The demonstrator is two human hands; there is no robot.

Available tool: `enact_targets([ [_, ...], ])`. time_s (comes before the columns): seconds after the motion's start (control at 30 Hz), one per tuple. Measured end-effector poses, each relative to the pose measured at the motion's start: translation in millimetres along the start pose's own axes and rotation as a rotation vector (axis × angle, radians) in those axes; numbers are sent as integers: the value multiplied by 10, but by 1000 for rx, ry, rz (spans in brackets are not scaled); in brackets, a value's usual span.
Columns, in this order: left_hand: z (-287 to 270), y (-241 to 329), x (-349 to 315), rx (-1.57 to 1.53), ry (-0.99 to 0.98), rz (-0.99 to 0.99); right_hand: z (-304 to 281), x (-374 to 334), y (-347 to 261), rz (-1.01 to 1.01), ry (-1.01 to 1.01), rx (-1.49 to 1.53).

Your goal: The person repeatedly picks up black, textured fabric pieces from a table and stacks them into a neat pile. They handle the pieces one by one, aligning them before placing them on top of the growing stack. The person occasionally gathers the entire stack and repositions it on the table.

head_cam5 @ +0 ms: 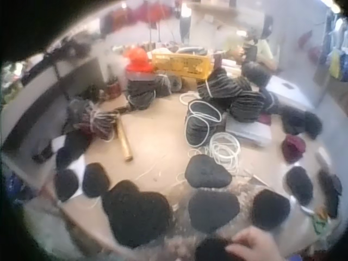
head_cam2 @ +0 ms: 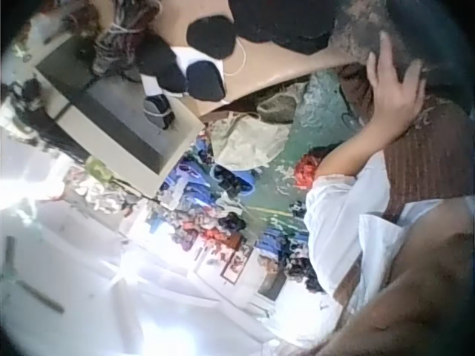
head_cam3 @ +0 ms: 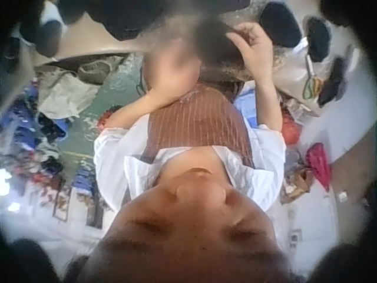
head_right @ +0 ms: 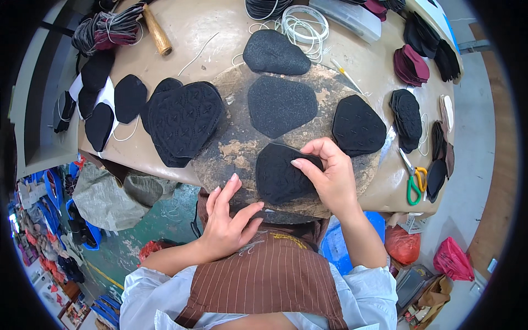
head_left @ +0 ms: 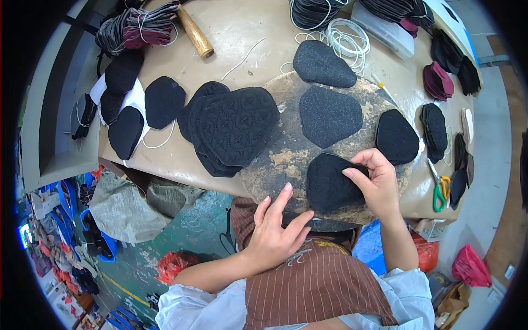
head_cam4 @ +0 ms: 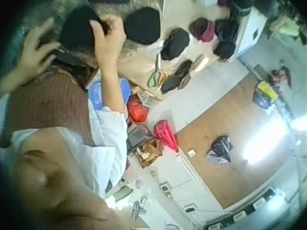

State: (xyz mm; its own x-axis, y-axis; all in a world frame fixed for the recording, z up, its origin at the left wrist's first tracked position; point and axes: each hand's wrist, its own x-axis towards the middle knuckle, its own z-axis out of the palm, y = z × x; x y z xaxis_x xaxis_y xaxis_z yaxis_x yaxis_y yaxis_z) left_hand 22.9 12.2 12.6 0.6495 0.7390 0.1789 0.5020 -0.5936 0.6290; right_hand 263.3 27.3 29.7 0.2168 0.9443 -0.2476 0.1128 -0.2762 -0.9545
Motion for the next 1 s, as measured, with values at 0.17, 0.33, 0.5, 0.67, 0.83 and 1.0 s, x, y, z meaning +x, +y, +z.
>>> enact_targets([
  [0.17, 8, -7, -11, -4, -2, -4, 24, -13, 7, -49, 74, -222],
  [0.33, 4, 3, -11, -19, 8, -29, 73, -57, 11, -170, 134, -356],
  [0.5, -9, 20, 3, -38, 21, -47, 90, -71, -33, -161, 157, -366],
  [0.67, -18, 83, 170, 21, -22, 81, 98, -72, -28, -142, 158, -365],
  [0.83, 82, 148, 359, 267, -263, 83, 81, -14, -115, -202, 126, -498],
  [1.0, -22, 222, 657, 197, -257, -65, -156, 88, -374, 177, -73, -666],
])
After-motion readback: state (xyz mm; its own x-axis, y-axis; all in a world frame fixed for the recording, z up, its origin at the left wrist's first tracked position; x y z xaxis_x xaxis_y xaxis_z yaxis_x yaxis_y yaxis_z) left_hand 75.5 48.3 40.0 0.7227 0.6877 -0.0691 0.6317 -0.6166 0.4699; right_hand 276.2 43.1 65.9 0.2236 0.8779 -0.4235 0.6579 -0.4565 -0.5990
